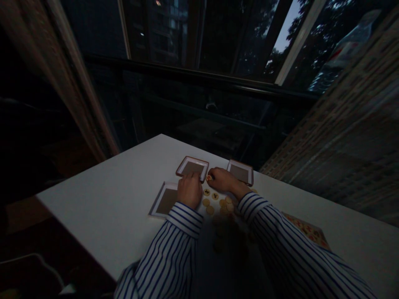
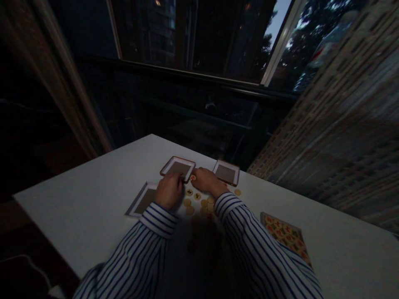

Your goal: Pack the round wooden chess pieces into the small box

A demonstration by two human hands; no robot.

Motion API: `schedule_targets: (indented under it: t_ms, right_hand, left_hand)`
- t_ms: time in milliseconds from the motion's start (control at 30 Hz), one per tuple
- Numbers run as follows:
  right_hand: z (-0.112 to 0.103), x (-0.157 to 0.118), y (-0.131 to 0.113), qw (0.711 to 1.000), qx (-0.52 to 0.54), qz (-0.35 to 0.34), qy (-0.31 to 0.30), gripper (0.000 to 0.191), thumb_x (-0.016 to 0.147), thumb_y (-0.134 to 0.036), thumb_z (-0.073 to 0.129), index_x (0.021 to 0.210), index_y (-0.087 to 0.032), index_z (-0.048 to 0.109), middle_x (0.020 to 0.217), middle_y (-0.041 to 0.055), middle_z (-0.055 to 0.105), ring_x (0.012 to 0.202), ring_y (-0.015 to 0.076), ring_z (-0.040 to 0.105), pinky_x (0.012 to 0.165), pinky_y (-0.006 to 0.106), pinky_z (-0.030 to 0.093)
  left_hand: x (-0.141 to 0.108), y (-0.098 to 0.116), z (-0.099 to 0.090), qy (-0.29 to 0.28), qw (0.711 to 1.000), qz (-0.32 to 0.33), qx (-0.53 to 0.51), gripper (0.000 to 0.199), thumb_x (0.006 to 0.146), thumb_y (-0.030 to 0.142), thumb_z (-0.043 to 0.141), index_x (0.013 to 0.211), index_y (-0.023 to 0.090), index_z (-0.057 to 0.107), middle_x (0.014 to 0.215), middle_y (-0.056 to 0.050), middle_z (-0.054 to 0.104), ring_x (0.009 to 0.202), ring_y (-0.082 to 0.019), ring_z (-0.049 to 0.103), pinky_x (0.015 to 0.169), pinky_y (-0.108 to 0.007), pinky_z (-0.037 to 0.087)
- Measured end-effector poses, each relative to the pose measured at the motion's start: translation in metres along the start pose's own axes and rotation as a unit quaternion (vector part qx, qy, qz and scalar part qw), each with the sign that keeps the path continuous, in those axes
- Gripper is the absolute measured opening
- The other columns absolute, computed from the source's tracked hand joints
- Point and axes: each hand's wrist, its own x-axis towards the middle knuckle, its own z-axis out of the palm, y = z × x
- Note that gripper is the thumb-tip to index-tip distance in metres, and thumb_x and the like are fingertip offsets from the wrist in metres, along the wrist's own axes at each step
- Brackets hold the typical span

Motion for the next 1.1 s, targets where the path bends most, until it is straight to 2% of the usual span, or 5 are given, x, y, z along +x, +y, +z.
schedule_targets:
  t_ms: [400, 533, 800, 967, 1100]
  right_hand:
    - [-0.020, -0.030, -0.001, 0.996, 0.025, -0.013, 0.082, 0.026, 0.079, -0.023, 0.046, 0.102, -0.015, 0.053, 0.092, 0.0096, 0.064, 0.079, 0.0181, 0.058, 0.064, 0.025, 0.036]
    - [-0.024, -0.037, -0.001, 0.989, 0.090, -0.030, 0.110, 0.025, 0.077, -0.022, 0.049, 0.100, -0.016, 0.056, 0.085, 0.0064, 0.064, 0.072, 0.0148, 0.056, 0.061, 0.023, 0.035]
    - [-0.032, -0.062, -0.002, 0.962, 0.209, -0.071, 0.163, 0.021, 0.081, -0.030, 0.050, 0.096, -0.018, 0.059, 0.076, 0.0019, 0.062, 0.066, 0.0121, 0.055, 0.057, 0.022, 0.036]
    - [-0.039, -0.082, -0.003, 0.953, 0.235, -0.084, 0.172, 0.021, 0.081, -0.030, 0.052, 0.097, -0.019, 0.060, 0.080, 0.0023, 0.064, 0.070, 0.0128, 0.056, 0.061, 0.023, 0.039]
    - [-0.043, -0.100, -0.003, 0.946, 0.259, -0.088, 0.174, 0.024, 0.082, -0.030, 0.051, 0.102, -0.020, 0.060, 0.083, 0.0027, 0.065, 0.073, 0.0131, 0.057, 0.064, 0.024, 0.040]
  left_hand:
    - [-0.001, 0.003, -0.001, 0.020, 0.999, 0.019, -0.032, 0.030, 0.081, 0.014, 0.039, 0.105, 0.013, 0.058, 0.099, -0.013, 0.063, 0.096, -0.024, 0.055, 0.081, -0.034, 0.040]
    - [0.001, 0.004, 0.002, 0.038, 0.991, 0.013, -0.124, 0.031, 0.082, 0.017, 0.039, 0.106, 0.013, 0.058, 0.101, -0.013, 0.063, 0.096, -0.023, 0.056, 0.084, -0.034, 0.040]
    - [0.004, 0.013, -0.005, -0.046, 0.869, -0.037, -0.491, 0.031, 0.075, 0.037, 0.052, 0.088, 0.013, 0.066, 0.081, -0.007, 0.069, 0.074, -0.018, 0.061, 0.069, -0.028, 0.047]
    - [-0.004, 0.023, -0.017, -0.098, 0.804, -0.073, -0.583, 0.033, 0.065, 0.039, 0.064, 0.085, 0.013, 0.068, 0.076, -0.005, 0.069, 0.066, -0.015, 0.060, 0.064, -0.026, 0.047]
    - [-0.011, 0.030, -0.020, -0.108, 0.783, -0.072, -0.608, 0.034, 0.063, 0.038, 0.067, 0.087, 0.014, 0.069, 0.080, -0.006, 0.070, 0.069, -0.014, 0.060, 0.066, -0.026, 0.047]
